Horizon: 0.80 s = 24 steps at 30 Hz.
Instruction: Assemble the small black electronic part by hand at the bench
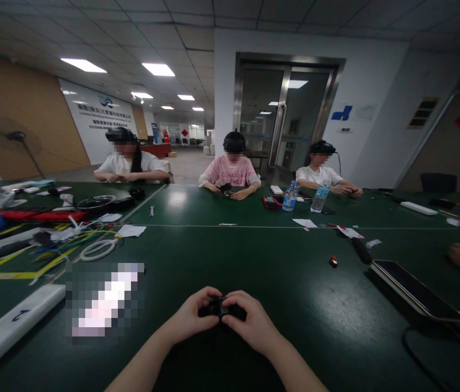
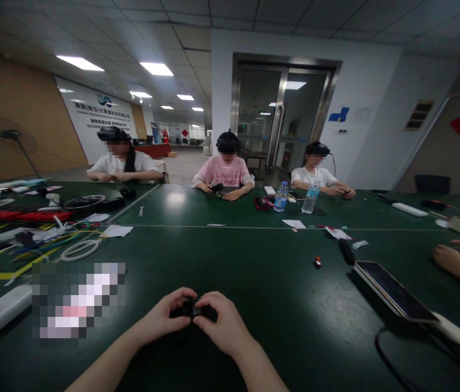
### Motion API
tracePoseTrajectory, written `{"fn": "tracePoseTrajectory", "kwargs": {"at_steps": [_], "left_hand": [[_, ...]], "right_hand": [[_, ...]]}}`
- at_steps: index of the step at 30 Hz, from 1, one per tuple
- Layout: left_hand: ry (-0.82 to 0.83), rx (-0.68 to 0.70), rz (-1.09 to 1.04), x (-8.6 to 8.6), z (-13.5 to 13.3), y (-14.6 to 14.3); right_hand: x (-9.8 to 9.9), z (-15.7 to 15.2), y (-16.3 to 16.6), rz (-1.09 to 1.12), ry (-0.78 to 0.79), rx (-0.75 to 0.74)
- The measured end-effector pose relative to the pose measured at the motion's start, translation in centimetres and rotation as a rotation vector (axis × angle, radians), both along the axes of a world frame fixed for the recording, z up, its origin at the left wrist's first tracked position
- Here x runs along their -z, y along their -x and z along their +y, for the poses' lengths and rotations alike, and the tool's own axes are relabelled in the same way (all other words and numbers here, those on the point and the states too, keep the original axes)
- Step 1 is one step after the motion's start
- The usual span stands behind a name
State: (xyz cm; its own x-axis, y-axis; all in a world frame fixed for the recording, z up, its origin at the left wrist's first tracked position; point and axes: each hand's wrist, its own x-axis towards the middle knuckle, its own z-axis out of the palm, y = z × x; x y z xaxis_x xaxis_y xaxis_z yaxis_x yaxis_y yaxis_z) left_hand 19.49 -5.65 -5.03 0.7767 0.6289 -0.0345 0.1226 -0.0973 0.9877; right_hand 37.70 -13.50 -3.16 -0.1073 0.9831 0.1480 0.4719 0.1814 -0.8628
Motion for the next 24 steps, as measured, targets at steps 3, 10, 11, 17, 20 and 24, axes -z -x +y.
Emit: {"fn": "tracePoseTrajectory", "kwargs": {"at_steps": [3, 10, 11, 17, 20, 24], "left_hand": [[0.012, -0.005, -0.014, -0.12, -0.05, 0.03], [-0.014, 0.002, 0.003, -0.2, -0.01, 0.08], [-0.015, 0.002, 0.002, -0.15, 0.01, 0.1], [0.013, -0.001, -0.014, -0.07, -0.03, 0.13], [0.003, -0.005, -0.015, -0.24, -0.07, 0.02], [-0.017, -0.025, -0.01, -0.39, -0.12, -0.12]], "right_hand": [[-0.04, -0.04, 0.02, 0.005, 0.006, 0.001], [-0.16, -0.13, 0.03, -0.001, 0.009, -0.003], [-0.2, -0.16, 0.04, -0.001, 0.011, -0.002], [-0.3, -0.2, 0.08, -0.001, -0.007, 0.012], [-0.04, -0.09, 0.08, 0.007, -0.009, 0.004], [0.61, 0.14, 0.02, 0.02, -0.018, 0.023]]}}
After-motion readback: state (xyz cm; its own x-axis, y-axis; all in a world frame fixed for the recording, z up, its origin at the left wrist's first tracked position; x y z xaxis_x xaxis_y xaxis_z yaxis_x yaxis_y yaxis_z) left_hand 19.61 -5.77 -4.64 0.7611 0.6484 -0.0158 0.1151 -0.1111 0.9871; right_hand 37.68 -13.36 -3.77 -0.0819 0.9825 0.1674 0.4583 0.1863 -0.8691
